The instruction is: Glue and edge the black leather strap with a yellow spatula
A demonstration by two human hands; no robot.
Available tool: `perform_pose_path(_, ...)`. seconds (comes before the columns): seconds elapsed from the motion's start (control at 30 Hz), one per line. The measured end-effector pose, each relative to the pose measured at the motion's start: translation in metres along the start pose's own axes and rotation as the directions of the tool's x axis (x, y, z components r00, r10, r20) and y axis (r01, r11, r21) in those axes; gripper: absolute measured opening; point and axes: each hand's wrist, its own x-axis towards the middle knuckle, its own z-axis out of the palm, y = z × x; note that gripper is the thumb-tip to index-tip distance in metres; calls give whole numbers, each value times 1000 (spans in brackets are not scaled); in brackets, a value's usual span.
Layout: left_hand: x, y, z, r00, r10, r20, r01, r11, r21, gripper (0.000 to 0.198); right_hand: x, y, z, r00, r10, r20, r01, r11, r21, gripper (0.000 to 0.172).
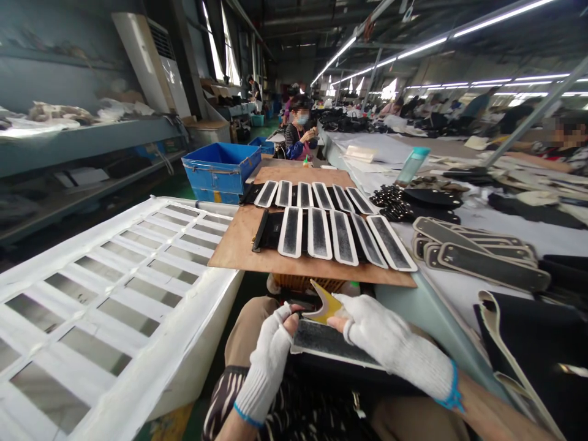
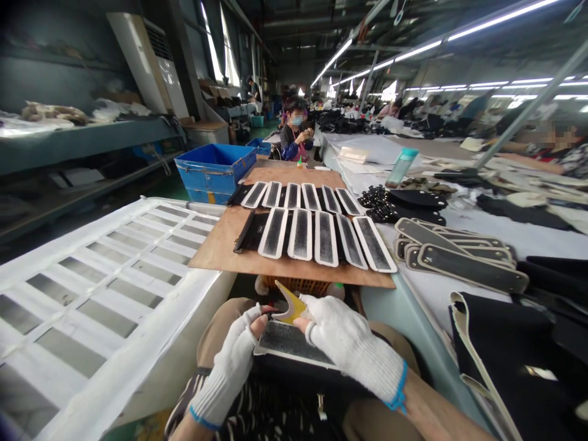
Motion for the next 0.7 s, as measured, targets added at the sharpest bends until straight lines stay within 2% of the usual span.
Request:
perform_pose_path(0.17, 0, -2, 0, 999, -21, -50, 21, 1000, -3, 42, -1, 6, 4, 1000, -13, -26, 14, 998, 60, 40)
perform_pose_path(0.27, 1, -7, -1, 999, -20, -44, 21, 1000, 17, 43, 0, 9, 6, 1000, -8, -18, 9, 998, 69, 40)
perform_pose_path(0.4, 1, -4, 0, 999, -18, -42, 20, 999, 41, 44, 2, 11, 12, 1000, 6, -8, -7, 999, -40, 33)
perform_pose_path(0.53, 2, 0, 1, 1000, 7, -3, -7, 999, 37, 40, 2, 9, 18, 995, -92, -37, 83, 976, -200, 30)
perform_pose_path(0.63, 4, -3, 0, 998, 46, 30, -46, 999, 4, 42, -4, 7, 23, 990, -136, -41, 123, 965, -231, 28)
perform_pose_path(0.7, 4, -4, -1, 995, 60, 76, -57, 998, -39, 45, -13, 6, 26, 976, -175, -133, 139, 960, -241, 23)
